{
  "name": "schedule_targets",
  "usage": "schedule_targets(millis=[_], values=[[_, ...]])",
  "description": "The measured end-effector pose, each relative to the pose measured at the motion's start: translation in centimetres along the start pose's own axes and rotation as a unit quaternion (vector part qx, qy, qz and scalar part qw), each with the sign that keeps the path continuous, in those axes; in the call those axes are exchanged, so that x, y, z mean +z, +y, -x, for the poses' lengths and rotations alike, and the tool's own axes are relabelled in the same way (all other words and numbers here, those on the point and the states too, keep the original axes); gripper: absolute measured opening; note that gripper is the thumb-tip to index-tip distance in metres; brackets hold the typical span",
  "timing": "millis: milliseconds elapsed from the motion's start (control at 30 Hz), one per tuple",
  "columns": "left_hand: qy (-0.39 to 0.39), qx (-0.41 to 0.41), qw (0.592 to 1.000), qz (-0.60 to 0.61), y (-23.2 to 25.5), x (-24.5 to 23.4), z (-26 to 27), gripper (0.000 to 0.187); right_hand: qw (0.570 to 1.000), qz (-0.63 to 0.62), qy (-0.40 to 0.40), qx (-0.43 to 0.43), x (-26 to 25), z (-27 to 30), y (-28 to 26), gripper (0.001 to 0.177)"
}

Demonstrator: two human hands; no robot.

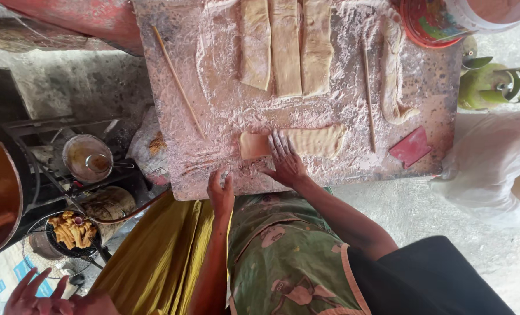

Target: The person prepares dough by stretching strips on a floured surface, aligning them, and cutting them into smaller rectangular sections with a scraper.

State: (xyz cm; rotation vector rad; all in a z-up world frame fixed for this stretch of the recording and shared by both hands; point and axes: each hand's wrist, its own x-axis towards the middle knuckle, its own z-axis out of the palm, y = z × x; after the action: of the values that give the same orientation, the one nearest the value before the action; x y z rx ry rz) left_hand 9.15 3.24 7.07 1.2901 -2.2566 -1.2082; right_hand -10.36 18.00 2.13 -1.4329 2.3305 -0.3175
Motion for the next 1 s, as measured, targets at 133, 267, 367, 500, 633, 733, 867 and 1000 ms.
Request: schedule_targets(millis=[133, 267, 367, 500, 633, 733, 867, 1000], values=[[0.006, -0.004, 1.000, -0.002, 0.1, 0.4, -0.2, 0.026, 0.999, 0.008, -0.033, -0.001, -0.4, 0.0, -0.8, 0.117], [0.010, 0.000, 1.000, 0.000, -0.1, -0.4, -0.5, 0.025, 0.995, 0.042, -0.087, -0.011, -0.3, -1.6, -2.5, 0.116], [0.012, -0.009, 1.000, 0.014, 0.4, 0.0, -0.8, 0.025, 0.996, 0.044, -0.073, -0.030, -0.3, -2.6, -3.0, 0.114], [0.008, -0.005, 1.000, 0.001, 0.3, -0.1, -1.3, 0.028, 0.995, 0.043, -0.089, -0.006, -0.6, -3.0, -3.3, 0.114], [0.005, -0.031, 0.999, 0.010, -0.3, -1.1, 0.0, 0.026, 0.996, 0.035, -0.082, -0.030, -0.9, -3.1, -4.6, 0.113], [0.005, -0.019, 1.000, 0.004, -0.3, -0.6, 0.1, 0.027, 0.990, 0.052, -0.125, -0.048, -1.0, -3.8, -5.6, 0.109], [0.006, -0.014, 1.000, -0.002, -0.3, -0.4, -0.3, 0.029, 0.999, 0.001, -0.044, -0.013, -0.4, -3.1, -4.8, 0.109], [-0.007, -0.012, 1.000, 0.009, -1.0, -0.9, 1.5, 0.027, 0.996, -0.025, 0.002, 0.088, 0.0, 2.2, -0.1, 0.110]])
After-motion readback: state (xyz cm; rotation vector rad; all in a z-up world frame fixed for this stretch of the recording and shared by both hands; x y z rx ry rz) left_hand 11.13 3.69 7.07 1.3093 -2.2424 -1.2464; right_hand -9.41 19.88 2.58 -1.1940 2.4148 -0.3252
